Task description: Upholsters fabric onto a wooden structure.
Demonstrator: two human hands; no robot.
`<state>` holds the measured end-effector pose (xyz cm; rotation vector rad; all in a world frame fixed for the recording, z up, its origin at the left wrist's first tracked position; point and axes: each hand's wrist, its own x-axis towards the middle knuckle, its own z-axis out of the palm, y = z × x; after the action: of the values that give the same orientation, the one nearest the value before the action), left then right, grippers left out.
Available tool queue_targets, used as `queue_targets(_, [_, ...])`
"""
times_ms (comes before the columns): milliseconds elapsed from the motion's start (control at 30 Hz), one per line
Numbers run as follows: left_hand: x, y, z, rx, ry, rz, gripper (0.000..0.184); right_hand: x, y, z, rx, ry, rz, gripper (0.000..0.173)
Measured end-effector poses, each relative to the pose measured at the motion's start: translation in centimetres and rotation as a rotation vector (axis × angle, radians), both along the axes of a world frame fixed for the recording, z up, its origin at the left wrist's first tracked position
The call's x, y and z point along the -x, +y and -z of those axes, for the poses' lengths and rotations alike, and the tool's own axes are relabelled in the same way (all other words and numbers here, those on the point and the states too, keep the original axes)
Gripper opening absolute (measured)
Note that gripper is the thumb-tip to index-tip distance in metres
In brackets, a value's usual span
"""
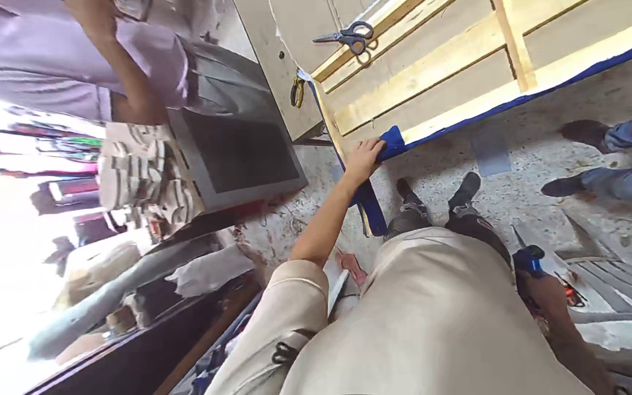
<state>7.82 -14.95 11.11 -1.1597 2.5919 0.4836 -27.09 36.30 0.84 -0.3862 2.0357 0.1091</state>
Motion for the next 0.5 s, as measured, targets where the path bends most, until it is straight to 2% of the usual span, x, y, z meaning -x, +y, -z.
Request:
queue_targets(133, [-2.1, 0.7, 0.5, 0.063, -0.13, -0.033, 0.051, 1.4, 2.2, 0.2, 0.006, 0.029, 0.069, 0.058])
queue_targets(200, [-2.4, 0.8, 0.3, 0.064, -0.181, -0.041, 0.056, 2.0, 2.9, 0.4, 0.004, 0.022, 0.101, 0.058])
queue_targets(300, [-1.9, 0.2, 0.7, 0.049, -0.26, -0.034, 0.074, 2.6, 3.3, 1.1, 0.007, 0.024, 0.147, 0.058])
queue_targets(400, [-0.3, 0.7, 1.1, 0.111, -0.294, 0.027, 0.077, 2.6, 2.9, 1.4, -0.009, 0.033, 0.142, 0.062])
queue_targets(500, [0.6, 2.1, 0.6, 0.079, -0.306, 0.013, 0.076, 1.9, 2.1, 0.5, 0.01, 0.035, 0.147, 0.06])
